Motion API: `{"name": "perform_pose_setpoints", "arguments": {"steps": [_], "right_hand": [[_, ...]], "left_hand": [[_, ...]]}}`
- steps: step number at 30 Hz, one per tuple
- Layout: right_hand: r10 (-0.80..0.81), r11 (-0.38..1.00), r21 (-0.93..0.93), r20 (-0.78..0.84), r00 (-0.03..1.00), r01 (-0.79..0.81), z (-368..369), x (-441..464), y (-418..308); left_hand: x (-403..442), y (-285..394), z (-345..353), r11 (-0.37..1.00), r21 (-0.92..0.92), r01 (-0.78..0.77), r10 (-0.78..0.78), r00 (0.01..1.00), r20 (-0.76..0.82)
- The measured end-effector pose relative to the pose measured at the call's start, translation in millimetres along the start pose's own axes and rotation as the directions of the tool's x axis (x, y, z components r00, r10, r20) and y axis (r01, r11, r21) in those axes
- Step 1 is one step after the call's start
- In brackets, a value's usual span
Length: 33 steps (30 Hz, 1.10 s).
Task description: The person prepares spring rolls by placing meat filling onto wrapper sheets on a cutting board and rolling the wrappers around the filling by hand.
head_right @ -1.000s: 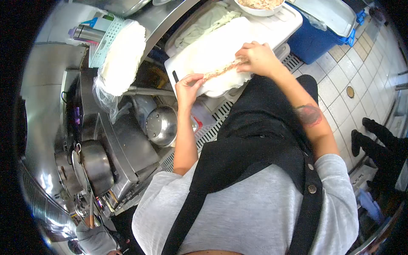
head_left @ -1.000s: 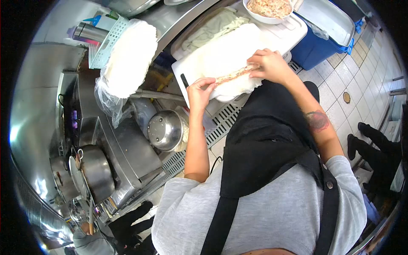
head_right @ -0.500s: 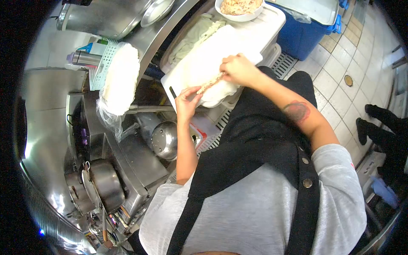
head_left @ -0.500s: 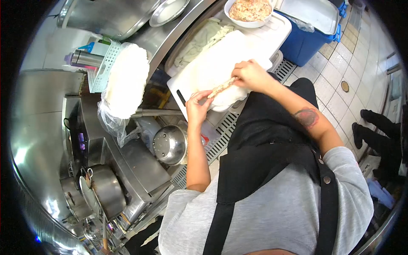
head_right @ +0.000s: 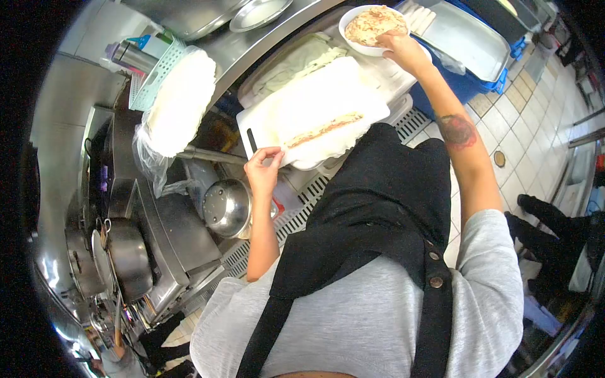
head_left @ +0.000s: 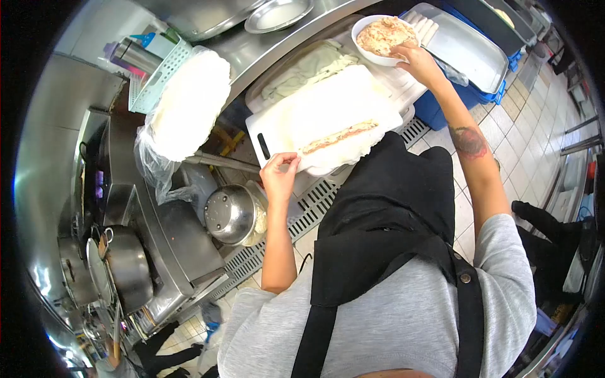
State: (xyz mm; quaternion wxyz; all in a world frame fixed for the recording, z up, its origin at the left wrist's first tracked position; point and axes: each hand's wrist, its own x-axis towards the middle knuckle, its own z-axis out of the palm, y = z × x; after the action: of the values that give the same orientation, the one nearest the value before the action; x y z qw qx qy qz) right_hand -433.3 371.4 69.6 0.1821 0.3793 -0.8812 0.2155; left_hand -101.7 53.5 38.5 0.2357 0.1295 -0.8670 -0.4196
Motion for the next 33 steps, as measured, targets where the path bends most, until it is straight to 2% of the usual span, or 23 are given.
{"name": "perform_pose_setpoints", "arguments": {"steps": [3, 6, 9, 10, 12, 15, 17, 19, 20, 22, 25, 26, 29, 32, 33], "right_hand": [[-0.083, 0.996, 0.022, 0.009, 0.996, 0.083, 9, 8, 8], [0.021, 1.000, -0.005, 0.077, 0.997, -0.021, 8, 16, 5], [-0.078, 0.997, 0.005, 0.055, 0.995, 0.078, 11, 24, 15], [-0.053, 0.998, -0.012, 0.094, 0.994, 0.054, 8, 25, 13], [0.001, 0.998, -0.055, 0.160, 0.987, 0.007, -3, 28, 6], [0.169, 0.916, 0.326, 0.210, 0.963, -0.232, -24, 17, -41], [0.040, 0.783, 0.593, 0.250, 0.967, -0.186, -9, 2, -82], [-0.129, 0.664, 0.713, 0.405, 0.905, -0.225, 13, -16, -154], [-0.126, 0.633, 0.721, 0.456, 0.881, -0.282, 18, -21, -177], [-0.171, 0.625, 0.731, 0.472, 0.865, -0.276, 37, -26, -199], [-0.239, 0.799, 0.597, 0.426, 0.872, -0.072, 45, -23, -222], [-0.263, 0.799, 0.601, 0.321, 0.910, 0.019, 55, -25, -223], [-0.242, 0.844, 0.536, 0.334, 0.911, 0.027, 60, -23, -227], [-0.242, 0.857, 0.514, 0.343, 0.908, 0.034, 65, -23, -224], [-0.229, 0.846, 0.533, 0.359, 0.905, 0.002, 64, -22, -223]], "left_hand": [[-3, 3, 5, 1.000, 0.004, 0.005, -0.005, 0.999, -0.047], [-2, 5, 8, 1.000, 0.021, -0.009, 0.010, 0.998, -0.064], [-2, 6, 6, 1.000, 0.026, -0.006, 0.008, 0.999, -0.047], [-2, 6, 3, 0.999, 0.024, 0.043, -0.042, 0.999, -0.023], [-3, 5, 0, 0.999, 0.011, 0.033, -0.033, 0.999, -0.037], [-2, 0, 3, 1.000, 0.004, 0.002, -0.002, 0.998, -0.063], [0, 1, 11, 1.000, 0.001, -0.002, 0.002, 0.998, -0.068], [1, -2, 21, 0.999, -0.017, 0.029, -0.030, 0.998, -0.057], [3, -3, 25, 0.999, -0.020, 0.050, -0.051, 0.998, -0.037], [3, 0, 26, 0.996, -0.038, 0.086, -0.087, 0.996, -0.023], [3, 1, 24, 0.997, -0.021, 0.077, -0.077, 0.997, -0.022], [3, 1, 24, 0.997, -0.030, 0.068, -0.069, 0.997, -0.035], [6, 6, 20, 0.984, -0.024, 0.177, -0.175, 0.981, 0.081], [7, 14, 22, 0.972, 0.216, -0.091, 0.107, 0.992, -0.062], [8, 16, 26, 0.969, 0.221, -0.114, 0.130, 0.990, -0.060]]}}
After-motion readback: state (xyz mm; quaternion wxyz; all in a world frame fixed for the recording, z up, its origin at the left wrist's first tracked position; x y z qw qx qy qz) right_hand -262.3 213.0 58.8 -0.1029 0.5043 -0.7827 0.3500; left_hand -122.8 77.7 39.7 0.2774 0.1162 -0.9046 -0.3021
